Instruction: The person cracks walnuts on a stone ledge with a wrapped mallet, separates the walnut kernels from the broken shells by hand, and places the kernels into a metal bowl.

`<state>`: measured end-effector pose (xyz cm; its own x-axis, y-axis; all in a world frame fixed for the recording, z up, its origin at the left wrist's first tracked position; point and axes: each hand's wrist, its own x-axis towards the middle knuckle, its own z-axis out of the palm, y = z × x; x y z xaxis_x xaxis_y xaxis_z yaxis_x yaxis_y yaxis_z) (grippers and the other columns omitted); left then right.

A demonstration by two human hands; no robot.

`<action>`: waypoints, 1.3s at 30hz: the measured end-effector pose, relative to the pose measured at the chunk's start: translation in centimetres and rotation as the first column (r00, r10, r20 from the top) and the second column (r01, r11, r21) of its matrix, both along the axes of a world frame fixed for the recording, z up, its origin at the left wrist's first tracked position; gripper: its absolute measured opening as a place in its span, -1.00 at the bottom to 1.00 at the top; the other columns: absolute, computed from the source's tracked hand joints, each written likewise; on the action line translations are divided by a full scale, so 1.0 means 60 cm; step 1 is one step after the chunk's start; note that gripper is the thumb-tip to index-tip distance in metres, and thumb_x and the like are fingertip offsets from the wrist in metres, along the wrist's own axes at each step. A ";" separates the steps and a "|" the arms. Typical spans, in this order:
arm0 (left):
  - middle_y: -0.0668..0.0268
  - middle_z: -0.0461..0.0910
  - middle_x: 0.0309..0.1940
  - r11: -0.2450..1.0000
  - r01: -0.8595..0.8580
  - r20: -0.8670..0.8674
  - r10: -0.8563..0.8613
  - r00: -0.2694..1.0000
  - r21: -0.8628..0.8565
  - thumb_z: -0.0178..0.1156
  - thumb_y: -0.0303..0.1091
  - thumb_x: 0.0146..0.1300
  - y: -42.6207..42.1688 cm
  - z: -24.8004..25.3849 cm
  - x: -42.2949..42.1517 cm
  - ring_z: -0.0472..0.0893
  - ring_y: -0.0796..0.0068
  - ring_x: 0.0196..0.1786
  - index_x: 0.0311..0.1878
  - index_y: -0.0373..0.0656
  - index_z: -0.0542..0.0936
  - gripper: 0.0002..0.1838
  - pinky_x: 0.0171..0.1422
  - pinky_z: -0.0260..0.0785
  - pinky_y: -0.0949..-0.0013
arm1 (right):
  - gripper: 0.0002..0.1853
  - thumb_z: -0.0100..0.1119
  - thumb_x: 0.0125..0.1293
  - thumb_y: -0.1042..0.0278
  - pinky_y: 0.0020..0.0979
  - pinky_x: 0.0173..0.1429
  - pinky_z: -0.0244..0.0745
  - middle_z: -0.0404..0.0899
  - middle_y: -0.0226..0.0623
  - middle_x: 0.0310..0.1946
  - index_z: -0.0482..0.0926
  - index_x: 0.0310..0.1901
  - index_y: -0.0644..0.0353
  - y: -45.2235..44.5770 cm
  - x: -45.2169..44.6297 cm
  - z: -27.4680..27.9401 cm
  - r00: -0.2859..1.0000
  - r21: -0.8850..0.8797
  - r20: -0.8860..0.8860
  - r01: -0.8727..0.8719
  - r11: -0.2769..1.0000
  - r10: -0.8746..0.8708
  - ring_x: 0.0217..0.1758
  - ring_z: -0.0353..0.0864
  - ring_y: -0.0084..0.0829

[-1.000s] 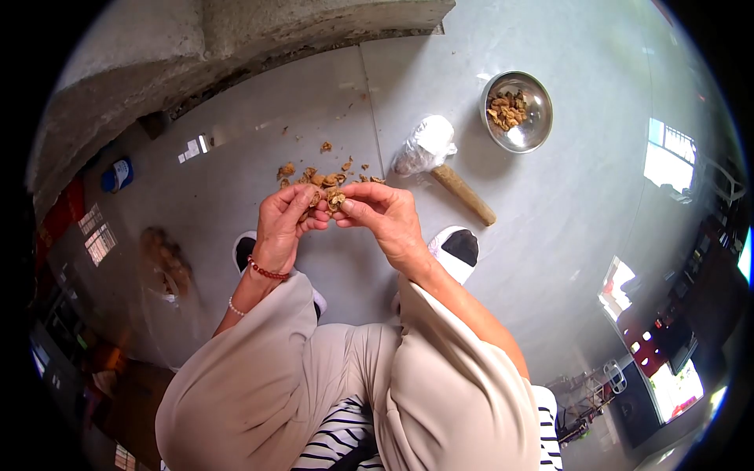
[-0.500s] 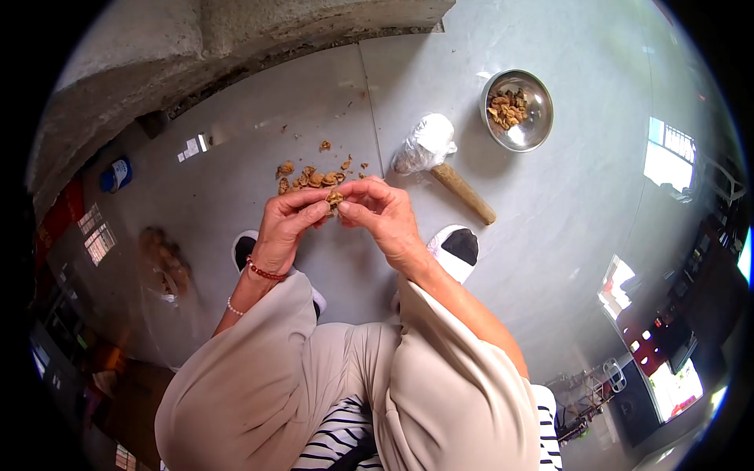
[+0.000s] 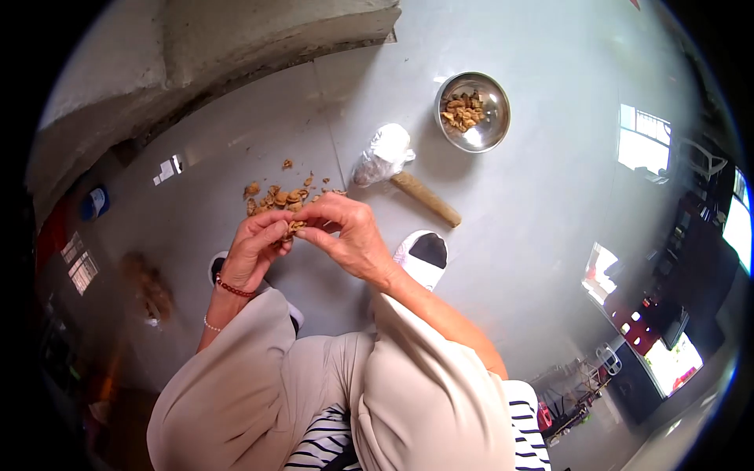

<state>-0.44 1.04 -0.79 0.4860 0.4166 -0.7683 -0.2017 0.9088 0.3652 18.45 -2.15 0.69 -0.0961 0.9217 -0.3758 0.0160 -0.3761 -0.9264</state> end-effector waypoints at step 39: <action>0.34 0.57 -0.29 0.983 -0.154 0.110 0.164 0.980 -0.096 0.03 -0.36 0.36 -0.013 -0.017 0.007 0.49 0.62 -0.34 -0.04 -0.26 0.53 -0.78 -0.25 0.37 0.58 | -0.83 0.35 0.03 0.56 -0.55 -0.28 0.54 0.56 -0.33 -0.40 0.56 -0.33 0.32 -0.013 -0.022 -0.023 0.982 -0.037 0.067 0.179 0.983 -0.176 -0.36 0.61 -0.56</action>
